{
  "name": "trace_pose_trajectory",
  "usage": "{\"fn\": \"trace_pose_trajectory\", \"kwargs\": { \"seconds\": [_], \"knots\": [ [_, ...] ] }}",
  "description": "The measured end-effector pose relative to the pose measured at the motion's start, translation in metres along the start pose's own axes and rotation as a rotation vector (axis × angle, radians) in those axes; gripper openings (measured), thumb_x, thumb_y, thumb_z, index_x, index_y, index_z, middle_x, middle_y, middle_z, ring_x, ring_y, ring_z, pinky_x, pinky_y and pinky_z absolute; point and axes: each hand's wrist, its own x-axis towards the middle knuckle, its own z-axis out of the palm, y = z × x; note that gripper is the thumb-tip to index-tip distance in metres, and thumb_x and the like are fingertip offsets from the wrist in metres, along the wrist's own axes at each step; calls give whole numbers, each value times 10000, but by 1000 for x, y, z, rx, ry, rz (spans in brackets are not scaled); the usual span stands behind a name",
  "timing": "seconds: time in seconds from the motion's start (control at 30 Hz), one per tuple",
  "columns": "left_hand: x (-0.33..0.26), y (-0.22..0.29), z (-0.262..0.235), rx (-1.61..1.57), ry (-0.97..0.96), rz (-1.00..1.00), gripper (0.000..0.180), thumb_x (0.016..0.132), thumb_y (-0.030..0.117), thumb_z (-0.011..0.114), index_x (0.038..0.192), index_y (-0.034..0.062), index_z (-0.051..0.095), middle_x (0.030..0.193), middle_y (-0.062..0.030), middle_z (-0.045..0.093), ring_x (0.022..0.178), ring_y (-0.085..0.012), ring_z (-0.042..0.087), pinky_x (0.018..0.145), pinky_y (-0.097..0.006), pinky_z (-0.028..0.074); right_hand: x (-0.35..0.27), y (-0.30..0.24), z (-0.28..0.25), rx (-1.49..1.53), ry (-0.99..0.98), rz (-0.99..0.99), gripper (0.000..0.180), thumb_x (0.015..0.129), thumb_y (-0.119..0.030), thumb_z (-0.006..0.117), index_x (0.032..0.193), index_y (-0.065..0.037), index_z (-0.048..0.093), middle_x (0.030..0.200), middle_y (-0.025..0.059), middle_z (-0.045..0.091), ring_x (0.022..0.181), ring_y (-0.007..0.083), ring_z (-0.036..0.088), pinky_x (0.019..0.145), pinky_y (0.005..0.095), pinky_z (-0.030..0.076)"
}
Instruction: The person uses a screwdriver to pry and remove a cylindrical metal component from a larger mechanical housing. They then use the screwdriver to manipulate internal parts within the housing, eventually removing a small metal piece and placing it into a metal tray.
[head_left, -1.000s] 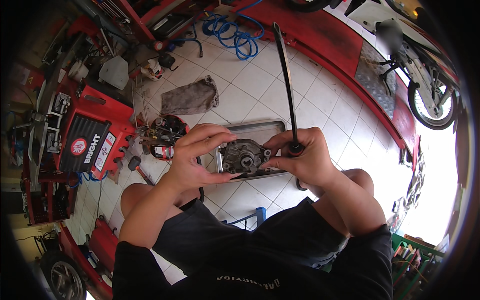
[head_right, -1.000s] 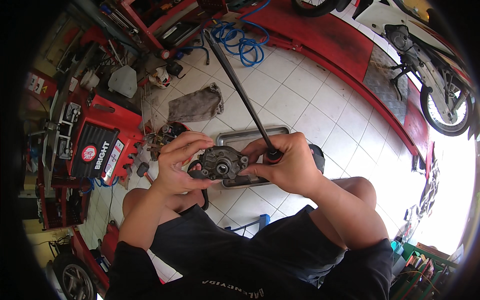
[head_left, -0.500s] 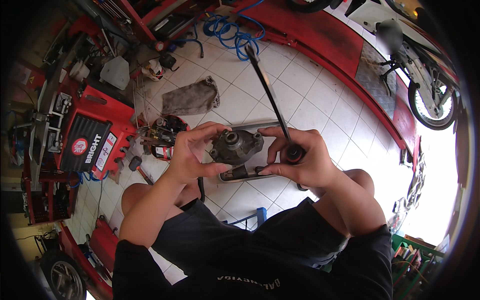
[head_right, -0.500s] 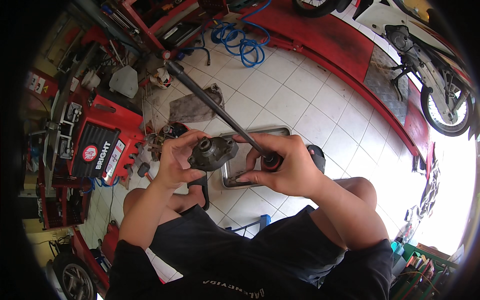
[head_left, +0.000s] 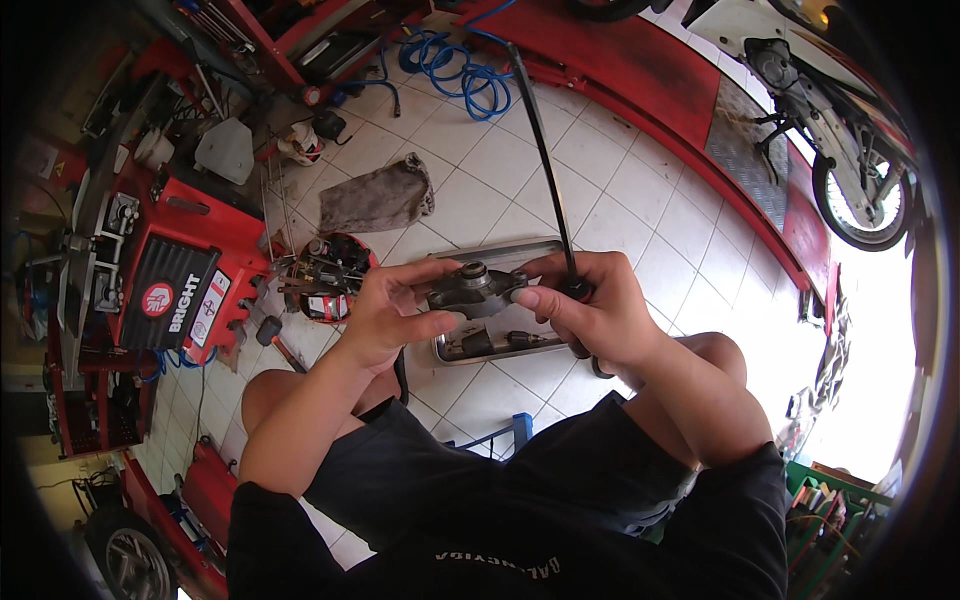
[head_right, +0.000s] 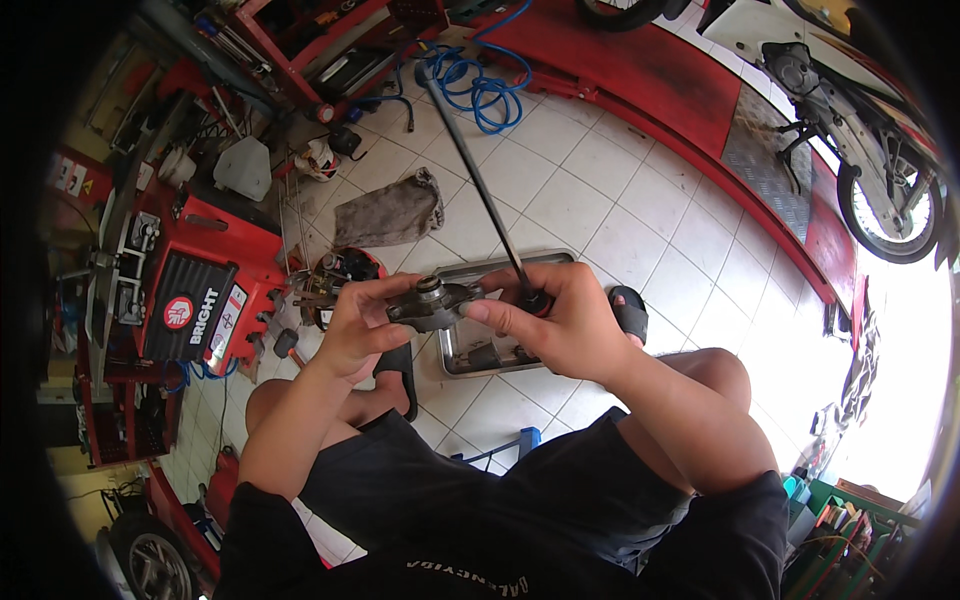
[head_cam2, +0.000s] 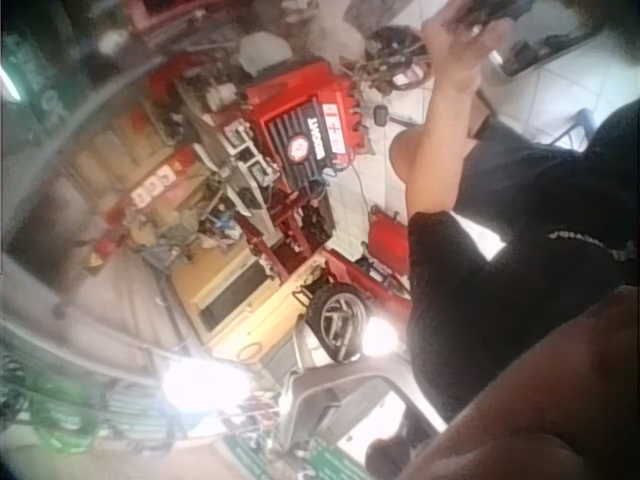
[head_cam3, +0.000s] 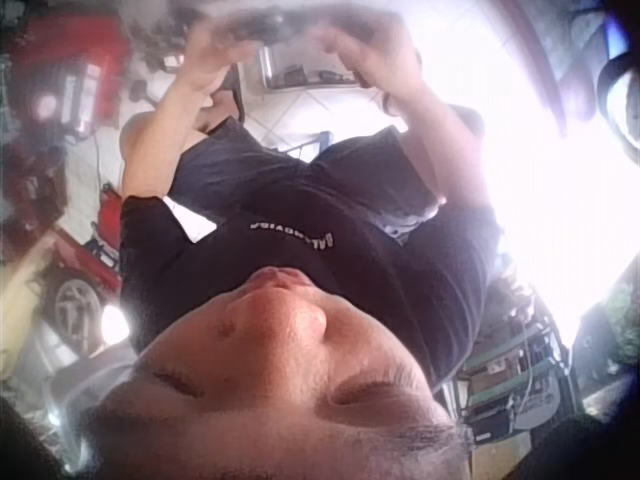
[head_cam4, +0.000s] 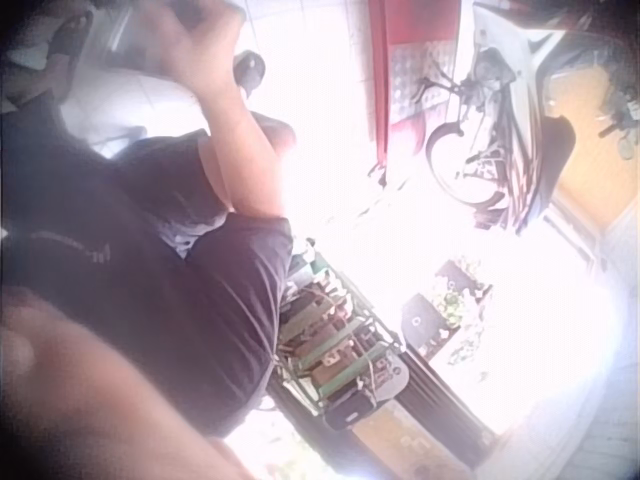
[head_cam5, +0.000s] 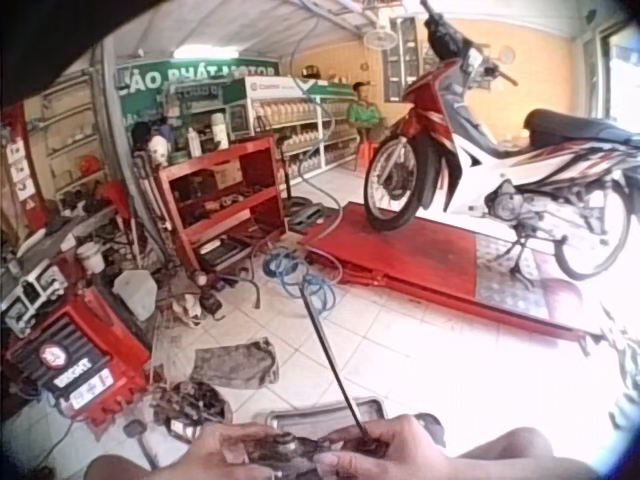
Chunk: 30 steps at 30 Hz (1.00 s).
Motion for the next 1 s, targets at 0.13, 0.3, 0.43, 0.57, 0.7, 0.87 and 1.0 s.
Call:
{"fn": "trace_pose_trajectory", "kwargs": {
  "seconds": [0.13, 0.3, 0.43, 0.57, 0.7, 0.87, 1.0],
  "knots": [
    [1, -1, -2, -23, 32, -73, 601, 772, 51, 881, 1314, -56, 648, 1239, -116, 694, 1143, -174, 643, 1033, -341, 506, 3, 9, 0, 264, -23, 192, 379, 908, -241, 835, 1079, 72, 708, 670, 21, 618, 529, 59, 540, 478, 233, 428],
    [0, 1, -5, -78, 50, -138, 557, 792, 34, 869, 1303, -45, 661, 1222, -125, 711, 1112, -165, 664, 1013, -339, 533, 6, 10, 4, 377, -24, 185, 348, 927, -215, 814, 1057, 84, 694, 671, 17, 603, 513, 67, 521, 465, 237, 418],
    [-1, 0, -4, -68, 52, -100, 556, 789, 36, 875, 1297, -43, 665, 1229, -129, 712, 1105, -166, 669, 1011, -341, 537, 6, 9, 5, 367, -31, 183, 341, 929, -213, 812, 1055, 82, 694, 672, 16, 602, 515, 67, 524, 465, 237, 417],
    [0, 0, -3, -58, 47, -84, 558, 785, 39, 878, 1295, -41, 667, 1224, -125, 713, 1101, -166, 671, 1001, -339, 543, 6, 10, 4, 363, -28, 187, 346, 927, -216, 814, 1058, 81, 694, 669, 15, 601, 516, 67, 525, 464, 238, 418],
    [-1, -2, -4, -43, 58, -82, 573, 779, 45, 883, 1300, -44, 662, 1228, -126, 708, 1102, -170, 671, 992, -339, 550, 6, 10, 4, 362, -33, 184, 353, 922, -219, 820, 1061, 80, 694, 662, 13, 600, 515, 66, 527, 465, 235, 418],
    [-1, -2, -3, -31, 51, -70, 587, 779, 64, 887, 1306, -47, 655, 1242, -131, 699, 1105, -175, 671, 981, -337, 557, 5, 9, 3, 313, -24, 194, 358, 918, -222, 824, 1066, 77, 696, 643, 11, 595, 515, 63, 529, 463, 234, 418],
    [-1, -3, -6, -56, 37, -85, 595, 795, 88, 884, 1322, -49, 645, 1261, -129, 693, 1123, -185, 666, 1023, -350, 534, 5, 9, 3, 312, -22, 186, 368, 917, -227, 826, 1080, 77, 695, 636, 14, 595, 516, 62, 532, 457, 233, 417]
  ]
}}
